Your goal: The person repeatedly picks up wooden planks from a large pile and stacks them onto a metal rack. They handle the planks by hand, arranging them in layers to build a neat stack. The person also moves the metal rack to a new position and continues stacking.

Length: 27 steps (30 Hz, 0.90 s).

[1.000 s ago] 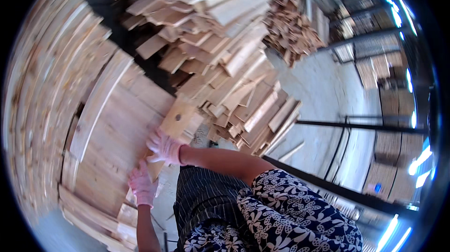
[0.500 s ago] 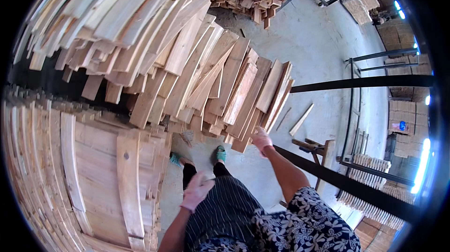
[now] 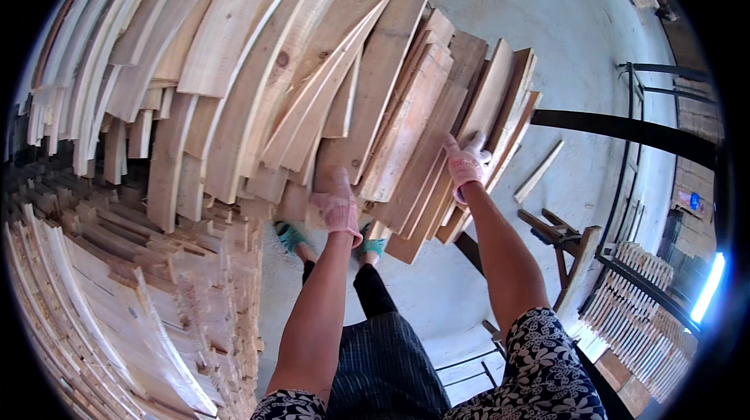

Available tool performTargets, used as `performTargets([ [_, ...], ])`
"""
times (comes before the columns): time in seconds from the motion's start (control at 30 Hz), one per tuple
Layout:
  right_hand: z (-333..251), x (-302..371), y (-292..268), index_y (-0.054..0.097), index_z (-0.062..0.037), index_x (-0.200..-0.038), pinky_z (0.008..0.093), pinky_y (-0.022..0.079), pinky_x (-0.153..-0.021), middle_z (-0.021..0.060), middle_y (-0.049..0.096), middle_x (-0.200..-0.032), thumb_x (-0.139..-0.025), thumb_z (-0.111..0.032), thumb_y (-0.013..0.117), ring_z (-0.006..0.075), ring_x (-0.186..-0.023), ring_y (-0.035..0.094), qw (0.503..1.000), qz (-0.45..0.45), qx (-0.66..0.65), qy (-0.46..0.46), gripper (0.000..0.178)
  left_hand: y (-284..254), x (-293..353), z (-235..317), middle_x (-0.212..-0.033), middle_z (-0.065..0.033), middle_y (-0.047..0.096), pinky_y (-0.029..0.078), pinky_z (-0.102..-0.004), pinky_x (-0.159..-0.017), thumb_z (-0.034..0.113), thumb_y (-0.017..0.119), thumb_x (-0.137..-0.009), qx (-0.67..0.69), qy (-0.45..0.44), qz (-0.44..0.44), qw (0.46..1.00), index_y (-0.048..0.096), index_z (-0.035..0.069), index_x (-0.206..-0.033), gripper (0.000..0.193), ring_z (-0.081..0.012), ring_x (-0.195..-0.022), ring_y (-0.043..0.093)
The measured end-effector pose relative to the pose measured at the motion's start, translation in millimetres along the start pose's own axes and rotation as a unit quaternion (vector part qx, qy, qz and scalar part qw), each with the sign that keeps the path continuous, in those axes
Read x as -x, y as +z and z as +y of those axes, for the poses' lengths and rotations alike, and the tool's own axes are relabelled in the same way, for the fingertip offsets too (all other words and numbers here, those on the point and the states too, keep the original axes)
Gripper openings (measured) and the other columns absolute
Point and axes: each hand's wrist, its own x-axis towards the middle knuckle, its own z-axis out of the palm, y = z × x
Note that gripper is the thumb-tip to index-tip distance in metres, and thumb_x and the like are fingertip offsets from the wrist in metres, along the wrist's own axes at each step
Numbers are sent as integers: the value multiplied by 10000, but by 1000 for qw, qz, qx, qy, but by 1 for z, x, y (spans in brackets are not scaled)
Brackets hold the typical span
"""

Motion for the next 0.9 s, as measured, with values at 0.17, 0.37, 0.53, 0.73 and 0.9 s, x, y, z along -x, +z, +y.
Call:
performTargets([
  [0.17,5,36,-35,241,-183,-1558,540,434,-1026,330,376,-1416,-835,-491,728,503,-1269,472,963,-76,-257,-40,924,-13,18,13,-1506,-356,361,330,-438,-1151,875,488,-770,33,-32,-3,999,68,-115,-1536,1321,-433,-1398,410],
  [0.37,41,146,28,159,-178,-1598,540,373,-1091,361,301,-1445,-843,-602,693,516,-1311,421,967,-119,-162,-159,1018,-28,66,3,-1439,-338,465,382,-411,-1106,870,529,-760,45,29,-100,994,69,-135,-1524,1344,-400,-1356,473],
  [0.53,51,117,5,335,-124,-1522,457,408,-1048,286,439,-1404,-921,-601,604,403,-1316,459,949,-120,-277,-84,813,-16,68,-23,-1486,-234,455,413,-384,-1102,810,579,-799,17,-62,-214,975,85,28,-1583,1212,-344,-1346,491],
  [0.73,39,103,-7,360,-90,-1505,386,387,-1065,205,549,-1374,-968,-623,501,321,-1281,517,928,-189,-285,-147,770,-16,20,-27,-1445,-168,491,478,-359,-992,772,635,-790,118,211,-125,962,304,25,-1524,1098,-287,-1186,564],
  [0.9,29,106,25,389,-62,-1490,365,413,-1051,154,559,-1347,-925,-585,626,255,-1233,543,873,-174,-454,30,806,17,7,-9,-1397,-151,556,492,-344,-959,686,759,-752,415,-113,-28,902,405,-23,-1476,1074,-234,-1127,584],
])
